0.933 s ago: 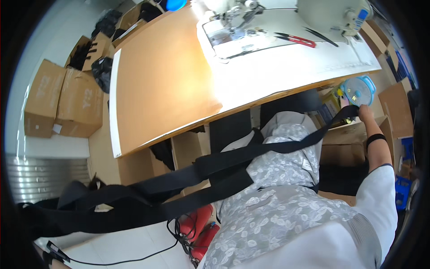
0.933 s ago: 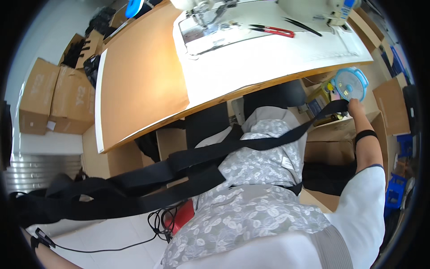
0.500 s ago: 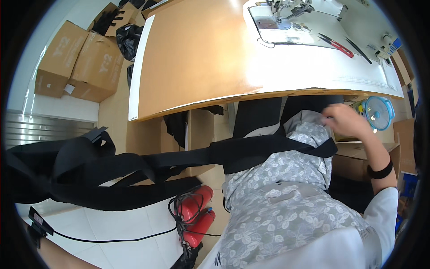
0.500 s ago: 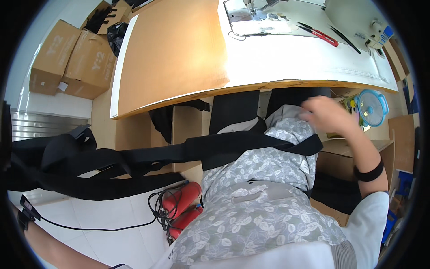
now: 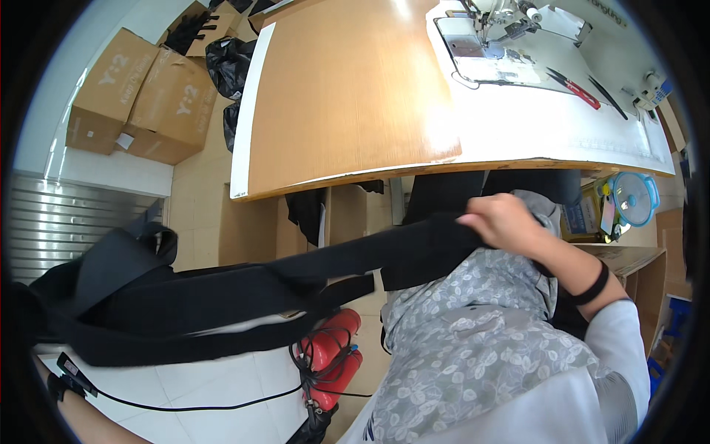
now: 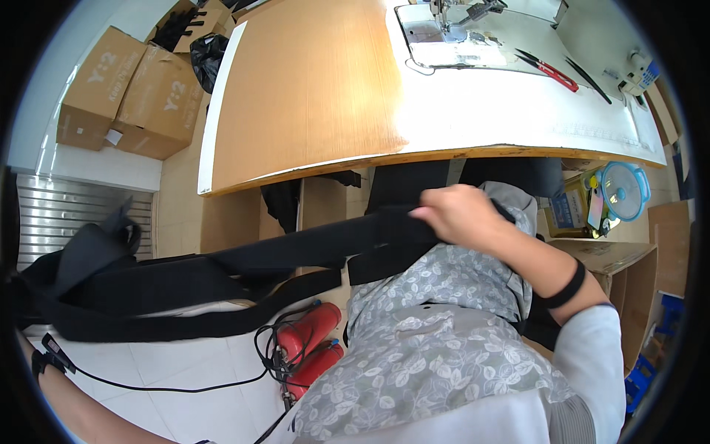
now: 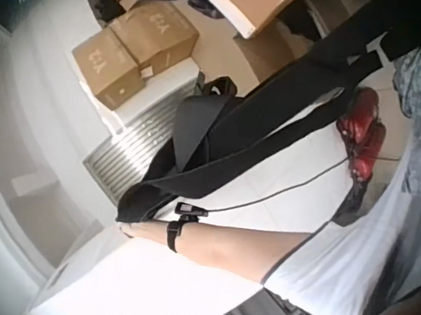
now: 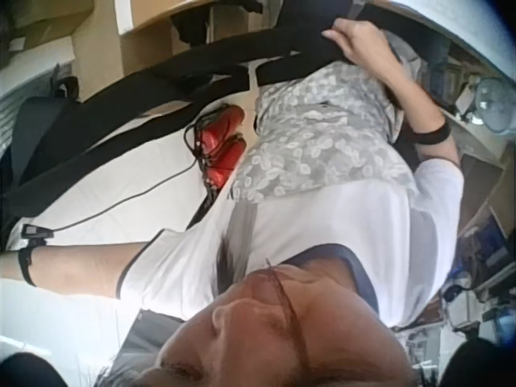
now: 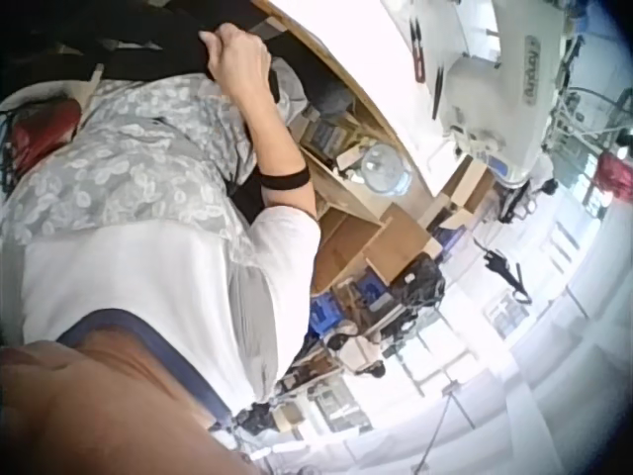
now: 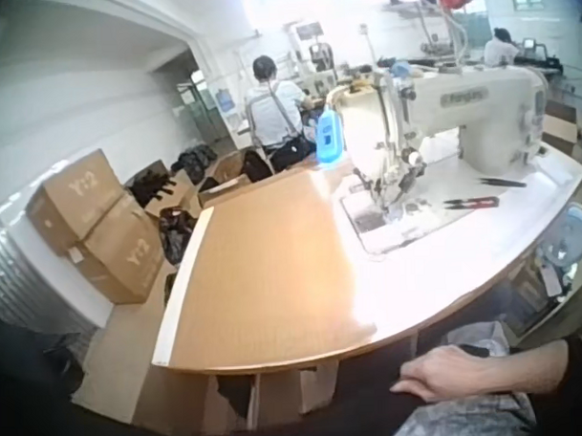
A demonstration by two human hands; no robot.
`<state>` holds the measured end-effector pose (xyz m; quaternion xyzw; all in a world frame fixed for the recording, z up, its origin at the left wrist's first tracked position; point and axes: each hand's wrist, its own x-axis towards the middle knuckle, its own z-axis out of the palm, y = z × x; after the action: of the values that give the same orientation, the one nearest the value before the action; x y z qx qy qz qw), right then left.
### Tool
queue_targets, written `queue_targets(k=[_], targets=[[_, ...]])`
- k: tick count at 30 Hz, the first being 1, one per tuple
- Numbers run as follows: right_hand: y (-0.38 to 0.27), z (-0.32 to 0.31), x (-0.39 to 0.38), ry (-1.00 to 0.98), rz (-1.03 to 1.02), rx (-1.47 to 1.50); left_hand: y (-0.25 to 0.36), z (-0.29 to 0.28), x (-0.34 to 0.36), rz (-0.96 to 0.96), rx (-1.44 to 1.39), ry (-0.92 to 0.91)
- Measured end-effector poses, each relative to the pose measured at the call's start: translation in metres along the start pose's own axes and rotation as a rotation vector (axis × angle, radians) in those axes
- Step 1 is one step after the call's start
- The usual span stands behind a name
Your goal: The person operates an industrial sewing machine to stitch a long black fabric strap. They guide the strap through the machine, cut the thread with scissors, and then place the finished strap into a cardboard box. The person then retrieves another strap from the box to continue the process.
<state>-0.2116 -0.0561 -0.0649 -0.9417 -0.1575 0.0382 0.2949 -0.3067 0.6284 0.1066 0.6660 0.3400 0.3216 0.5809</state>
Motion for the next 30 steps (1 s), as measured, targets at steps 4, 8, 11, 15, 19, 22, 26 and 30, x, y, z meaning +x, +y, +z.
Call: queue_targets(k=[4,8,11,15,19,22,26,30], targets=[[0.056,-0.027,-0.047,0.030,0.235,-0.005,0.015,0.004,0.011,0.038,-0.007,-0.009],[0.111,-0.021,-0.073,0.002,0.424,-0.306,0.041,0.009,0.028,0.065,-0.004,-0.041],[0.133,-0.022,-0.077,0.018,0.486,-0.446,0.081,0.023,0.043,0.127,-0.012,-0.080],[0.118,-0.036,-0.063,-0.096,0.536,-0.440,0.166,0.043,0.063,0.236,-0.002,-0.169],[0.129,-0.025,-0.065,-0.066,0.400,-0.558,0.281,0.073,0.075,0.378,-0.018,-0.316],[0.107,-0.024,-0.054,-0.137,0.457,-0.535,0.334,0.098,0.067,0.419,-0.024,-0.427],[0.041,-0.045,-0.034,-0.208,0.285,-0.469,0.362,0.132,0.044,0.420,-0.041,-0.565],[-0.036,-0.091,-0.011,-0.464,-0.070,-0.104,0.323,0.168,-0.006,0.423,-0.130,-0.524]])
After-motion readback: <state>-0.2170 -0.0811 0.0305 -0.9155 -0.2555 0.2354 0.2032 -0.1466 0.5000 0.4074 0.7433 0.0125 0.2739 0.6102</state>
